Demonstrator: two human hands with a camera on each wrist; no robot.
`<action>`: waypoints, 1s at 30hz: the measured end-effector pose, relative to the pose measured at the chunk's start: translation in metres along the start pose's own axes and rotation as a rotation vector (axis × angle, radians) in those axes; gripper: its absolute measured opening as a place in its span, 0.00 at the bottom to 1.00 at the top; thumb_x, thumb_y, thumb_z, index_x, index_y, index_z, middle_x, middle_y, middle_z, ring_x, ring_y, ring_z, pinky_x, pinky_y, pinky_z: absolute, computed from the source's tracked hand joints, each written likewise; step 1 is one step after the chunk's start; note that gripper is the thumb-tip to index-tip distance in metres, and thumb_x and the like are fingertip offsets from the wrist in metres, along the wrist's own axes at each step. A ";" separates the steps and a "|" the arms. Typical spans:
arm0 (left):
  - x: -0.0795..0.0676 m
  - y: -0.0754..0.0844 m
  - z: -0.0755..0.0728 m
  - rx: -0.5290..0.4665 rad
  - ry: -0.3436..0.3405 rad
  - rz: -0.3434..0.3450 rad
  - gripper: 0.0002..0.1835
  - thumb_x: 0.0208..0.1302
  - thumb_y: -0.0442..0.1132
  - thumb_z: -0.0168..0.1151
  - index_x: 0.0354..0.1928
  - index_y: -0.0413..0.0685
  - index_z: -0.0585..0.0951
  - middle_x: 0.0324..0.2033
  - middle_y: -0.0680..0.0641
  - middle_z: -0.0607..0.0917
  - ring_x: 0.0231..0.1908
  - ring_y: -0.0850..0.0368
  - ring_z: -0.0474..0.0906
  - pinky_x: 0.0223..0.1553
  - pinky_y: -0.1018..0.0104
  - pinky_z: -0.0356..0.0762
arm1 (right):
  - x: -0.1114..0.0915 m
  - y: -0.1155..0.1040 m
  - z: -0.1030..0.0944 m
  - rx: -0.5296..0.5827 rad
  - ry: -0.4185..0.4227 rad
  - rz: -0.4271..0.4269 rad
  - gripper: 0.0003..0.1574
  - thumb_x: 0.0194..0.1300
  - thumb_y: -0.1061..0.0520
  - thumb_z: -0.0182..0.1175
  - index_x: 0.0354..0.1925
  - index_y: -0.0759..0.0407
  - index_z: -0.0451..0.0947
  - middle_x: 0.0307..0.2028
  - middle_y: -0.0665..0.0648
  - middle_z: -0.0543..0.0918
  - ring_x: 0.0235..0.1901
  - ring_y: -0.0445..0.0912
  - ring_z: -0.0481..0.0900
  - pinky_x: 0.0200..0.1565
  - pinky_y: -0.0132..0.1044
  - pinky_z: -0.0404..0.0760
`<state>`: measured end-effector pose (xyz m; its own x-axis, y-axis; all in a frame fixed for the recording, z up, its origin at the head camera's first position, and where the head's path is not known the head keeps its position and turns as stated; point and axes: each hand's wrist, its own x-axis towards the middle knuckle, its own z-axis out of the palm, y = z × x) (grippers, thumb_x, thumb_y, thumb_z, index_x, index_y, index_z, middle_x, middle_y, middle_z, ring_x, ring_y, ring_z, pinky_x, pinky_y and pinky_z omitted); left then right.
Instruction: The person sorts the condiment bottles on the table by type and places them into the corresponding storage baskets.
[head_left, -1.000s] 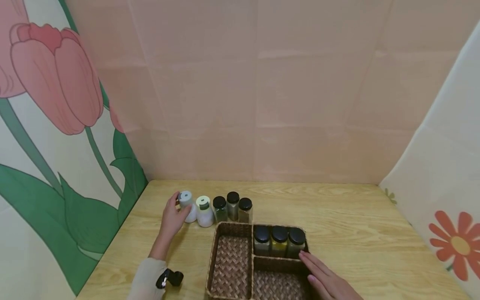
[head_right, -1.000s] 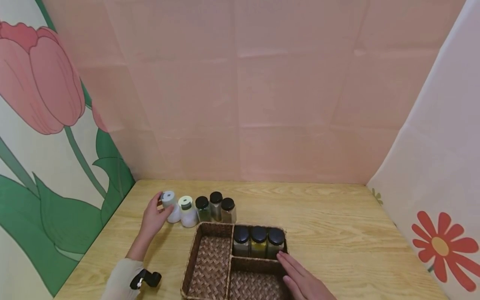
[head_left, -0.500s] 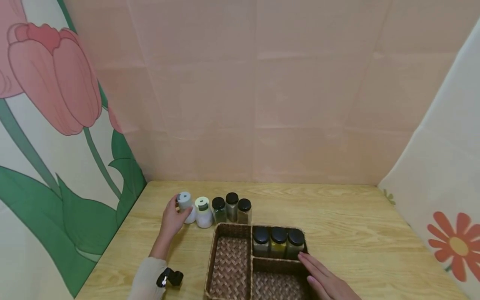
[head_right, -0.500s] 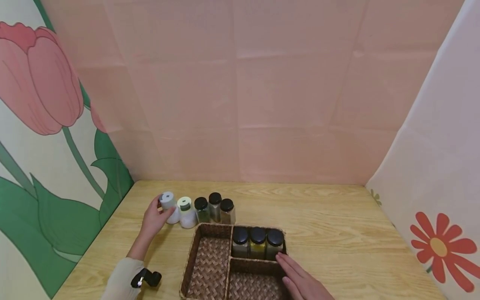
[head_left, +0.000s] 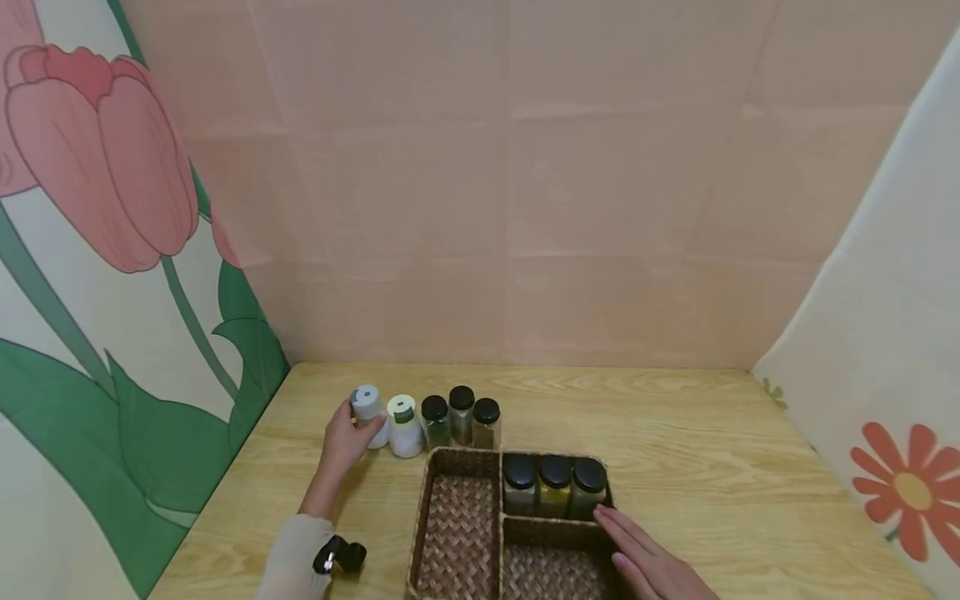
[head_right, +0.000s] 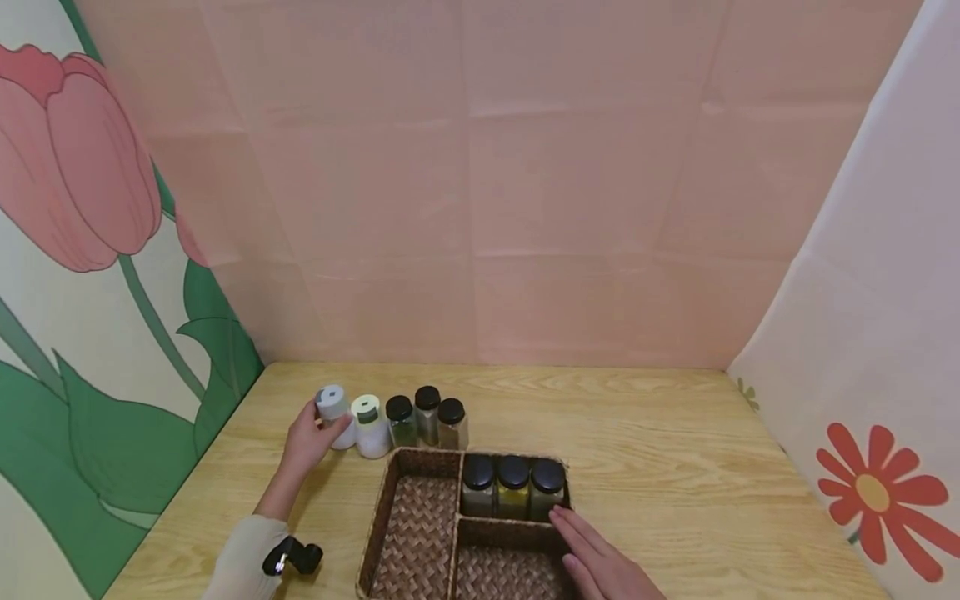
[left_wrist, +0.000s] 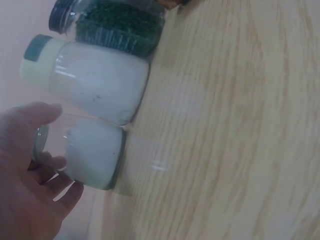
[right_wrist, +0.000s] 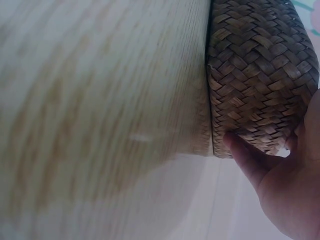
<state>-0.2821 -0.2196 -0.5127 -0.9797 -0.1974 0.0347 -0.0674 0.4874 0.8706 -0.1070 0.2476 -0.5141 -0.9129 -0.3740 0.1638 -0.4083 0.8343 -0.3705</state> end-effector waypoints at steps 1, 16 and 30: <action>0.000 0.000 0.000 0.006 0.000 -0.001 0.40 0.67 0.46 0.67 0.73 0.35 0.61 0.68 0.30 0.70 0.69 0.33 0.65 0.69 0.37 0.65 | 0.000 0.000 0.000 0.000 0.000 0.000 0.29 0.81 0.45 0.47 0.74 0.48 0.67 0.70 0.55 0.73 0.62 0.50 0.78 0.46 0.39 0.86; -0.002 -0.002 0.001 0.048 0.008 -0.003 0.38 0.68 0.45 0.67 0.71 0.34 0.64 0.68 0.29 0.70 0.68 0.32 0.66 0.68 0.38 0.67 | 0.000 0.000 0.001 0.001 0.001 -0.001 0.29 0.81 0.45 0.47 0.74 0.48 0.67 0.70 0.55 0.73 0.62 0.50 0.78 0.45 0.39 0.86; -0.003 0.000 -0.005 0.066 -0.001 -0.048 0.39 0.68 0.49 0.67 0.72 0.34 0.63 0.68 0.29 0.70 0.68 0.33 0.67 0.67 0.38 0.67 | -0.001 0.001 0.004 -0.025 0.050 -0.014 0.28 0.80 0.46 0.50 0.73 0.48 0.68 0.69 0.54 0.74 0.62 0.48 0.78 0.45 0.38 0.86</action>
<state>-0.2782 -0.2237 -0.5104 -0.9752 -0.2214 -0.0066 -0.1265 0.5321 0.8372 -0.1064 0.2472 -0.5182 -0.9059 -0.3654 0.2142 -0.4201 0.8393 -0.3450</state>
